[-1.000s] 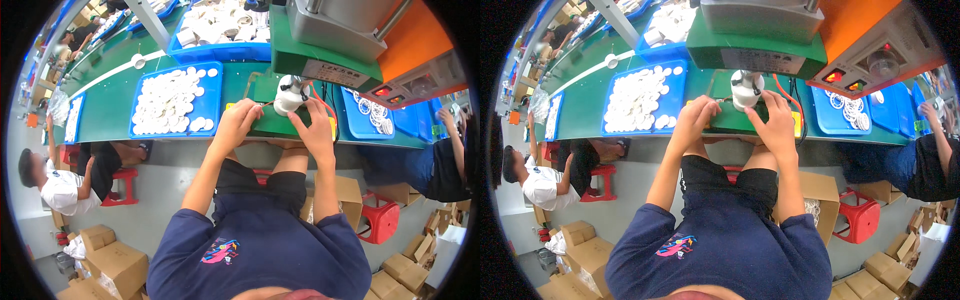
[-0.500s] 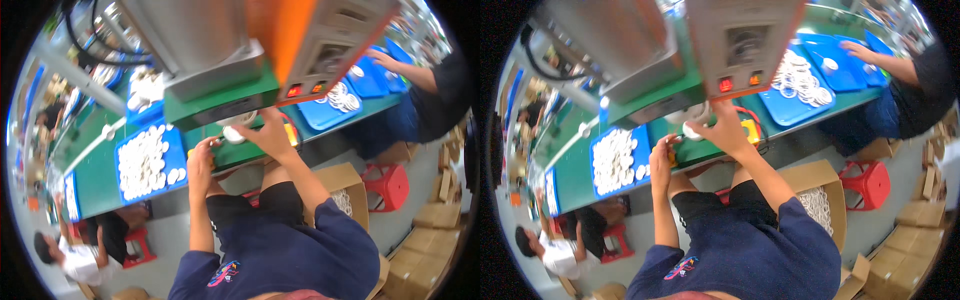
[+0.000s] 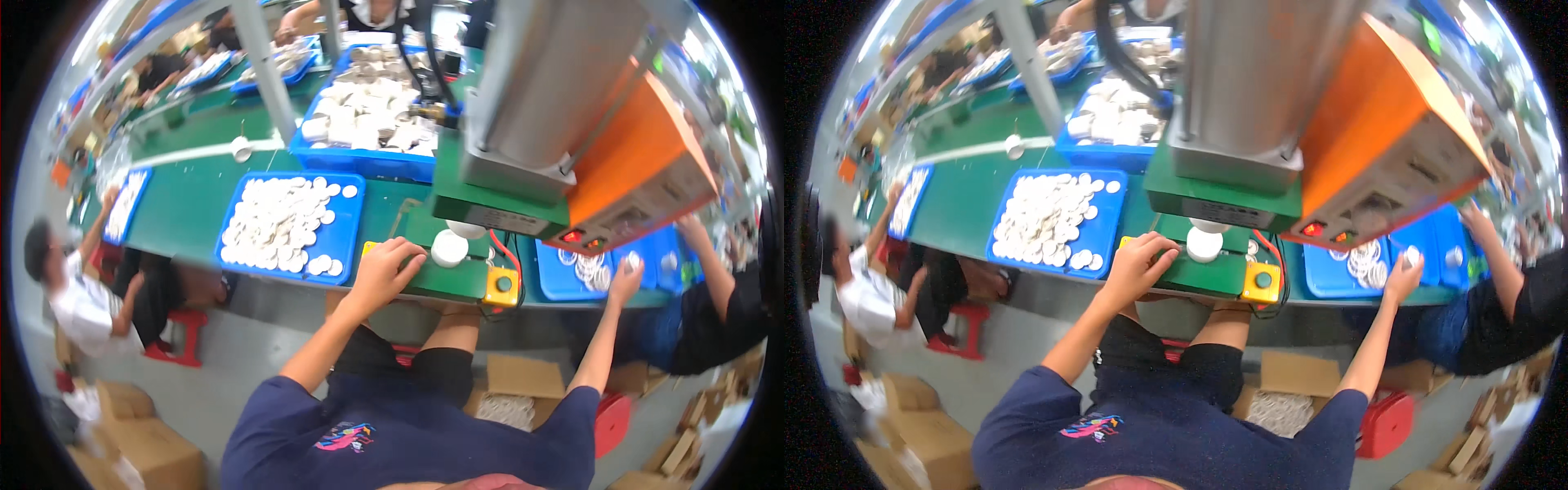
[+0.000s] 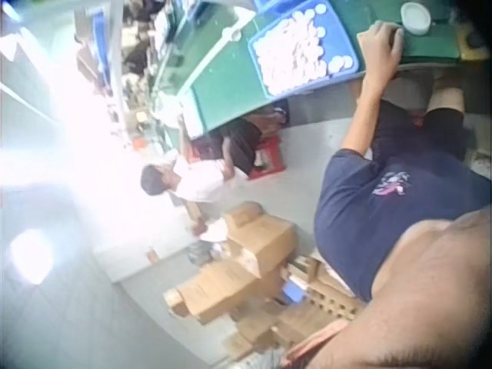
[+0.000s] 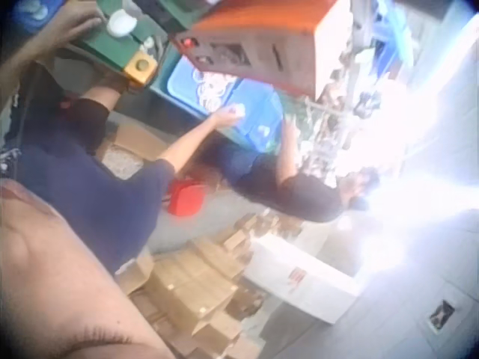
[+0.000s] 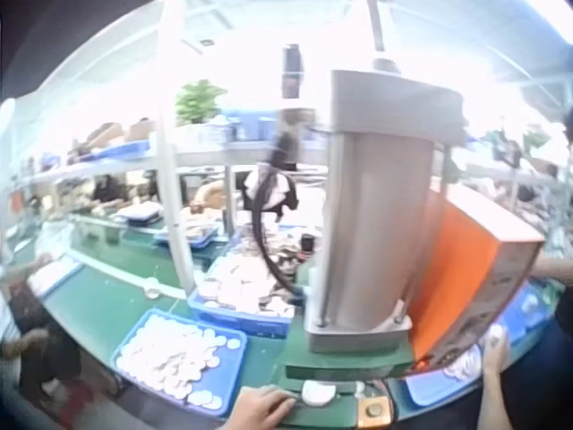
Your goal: Assemble small plastic electronic components using a manual press machine on an assembly line.
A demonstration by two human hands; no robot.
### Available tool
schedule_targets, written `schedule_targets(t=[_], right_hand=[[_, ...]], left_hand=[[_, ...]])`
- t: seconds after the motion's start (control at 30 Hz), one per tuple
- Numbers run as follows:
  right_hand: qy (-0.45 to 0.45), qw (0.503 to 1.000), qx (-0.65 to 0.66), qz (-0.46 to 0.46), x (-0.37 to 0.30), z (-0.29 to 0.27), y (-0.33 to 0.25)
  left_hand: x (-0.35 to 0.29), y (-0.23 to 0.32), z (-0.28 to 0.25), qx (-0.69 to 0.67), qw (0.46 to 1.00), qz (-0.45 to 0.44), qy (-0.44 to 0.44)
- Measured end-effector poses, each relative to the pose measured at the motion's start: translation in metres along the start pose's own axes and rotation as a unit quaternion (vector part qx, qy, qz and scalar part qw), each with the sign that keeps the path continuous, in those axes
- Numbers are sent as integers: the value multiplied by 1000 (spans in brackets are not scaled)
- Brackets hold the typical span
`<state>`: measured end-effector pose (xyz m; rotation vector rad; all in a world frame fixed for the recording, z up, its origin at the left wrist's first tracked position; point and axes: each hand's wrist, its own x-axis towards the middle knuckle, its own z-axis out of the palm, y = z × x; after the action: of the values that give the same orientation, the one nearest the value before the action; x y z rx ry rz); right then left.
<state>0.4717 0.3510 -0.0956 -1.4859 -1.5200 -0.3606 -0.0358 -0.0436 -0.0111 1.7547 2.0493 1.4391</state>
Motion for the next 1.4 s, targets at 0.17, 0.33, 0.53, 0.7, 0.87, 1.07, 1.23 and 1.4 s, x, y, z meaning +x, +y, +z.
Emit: schedule_targets(t=[0.17,0.33,0.53,0.7,0.87,1.07,1.23,1.4], right_hand=[[-200,976,-60,65,21,15,-27],[-221,963,-129,88,6,3,-59],[-122,992,14,4,-52,-46,-77],[-146,988,28,50,-96,-89,-79],[-141,984,55,96,-131,-111,-73],[-156,971,45,178,-234,-114,-30],[-254,947,91,172,-306,-108,-65],[-289,925,181,167,-305,-119,-124]], left_hand=[[28,-35,-24,-66,994,73,49],[119,-107,-51,276,946,-4,172],[172,-150,-45,358,918,-121,123],[195,-140,-34,349,919,-178,42],[184,-125,-38,388,916,-86,56],[109,-45,-46,23,995,-4,94],[54,9,8,-114,988,104,25],[35,17,25,-123,990,72,-19]])
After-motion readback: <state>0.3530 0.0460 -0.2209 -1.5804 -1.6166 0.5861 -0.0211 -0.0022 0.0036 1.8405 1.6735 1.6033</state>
